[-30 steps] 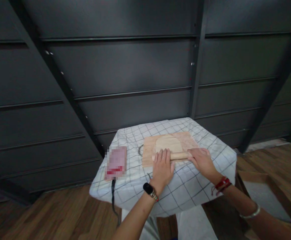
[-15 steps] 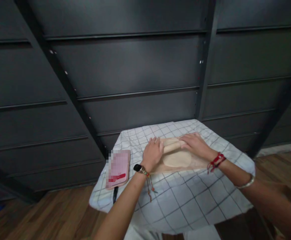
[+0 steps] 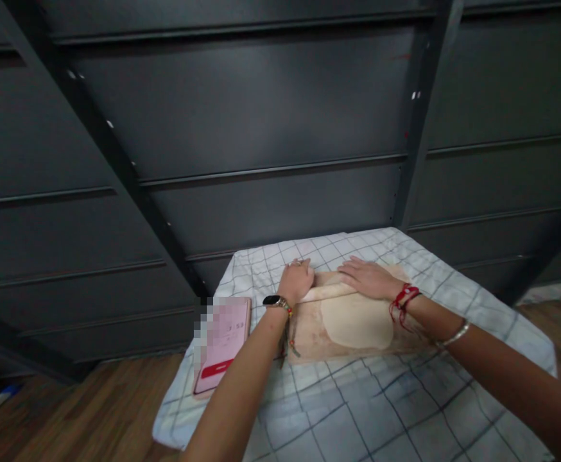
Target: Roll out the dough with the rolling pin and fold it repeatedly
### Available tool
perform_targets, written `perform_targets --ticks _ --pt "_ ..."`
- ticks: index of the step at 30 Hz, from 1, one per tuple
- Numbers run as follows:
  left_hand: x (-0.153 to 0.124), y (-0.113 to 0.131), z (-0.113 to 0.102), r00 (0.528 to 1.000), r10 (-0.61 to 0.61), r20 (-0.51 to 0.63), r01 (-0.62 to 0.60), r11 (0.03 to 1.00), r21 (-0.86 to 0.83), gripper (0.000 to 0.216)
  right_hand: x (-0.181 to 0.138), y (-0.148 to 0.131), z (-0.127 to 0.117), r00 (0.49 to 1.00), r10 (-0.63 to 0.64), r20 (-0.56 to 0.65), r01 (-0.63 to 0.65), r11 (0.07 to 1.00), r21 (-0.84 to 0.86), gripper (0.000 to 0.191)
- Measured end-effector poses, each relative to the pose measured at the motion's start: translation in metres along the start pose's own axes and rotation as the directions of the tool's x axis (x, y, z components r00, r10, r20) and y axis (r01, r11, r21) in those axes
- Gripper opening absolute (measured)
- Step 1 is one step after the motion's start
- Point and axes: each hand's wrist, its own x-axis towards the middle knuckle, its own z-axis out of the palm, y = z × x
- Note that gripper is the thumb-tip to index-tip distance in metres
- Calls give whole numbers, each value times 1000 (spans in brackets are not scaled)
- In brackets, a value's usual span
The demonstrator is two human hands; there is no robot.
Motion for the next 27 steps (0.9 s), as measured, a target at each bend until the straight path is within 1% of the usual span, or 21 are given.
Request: perform_targets --ticks 3,7,9,13,15,18,23,27 --pt "10 -4 1 1000 -10 -18 10 1000 13 42 15 7 3 997 59 51 -61 998 22 55" --pt "14 -5 2 1000 -8 8 8 1000 -20 40 34 18 6 989 99 106 -107 992 63 57" --pt "13 -5 3 1000 -15 22 16 999 -36 39 42 24 9 990 67 122 -76 995 70 53" --pt "10 -2 1 999 -37 18 38 999 -34 40 54 35 15 984 -117 132 113 993 43 42" --pt "7 0 -1 999 -36 1 36 999 -15 39 56 37 16 975 -180 128 177 984 30 40" --pt "5 4 -6 1000 -17 -6 17 1000 19 38 55 36 15 973 -193 130 192 981 16 39" --pt "3 7 -11 999 -3 44 1 999 36 38 48 29 11 979 -157 127 158 987 1 38" --pt "1 7 -9 999 21 47 -21 1000 -8 38 40 27 11 975 -199 99 205 977 -63 37"
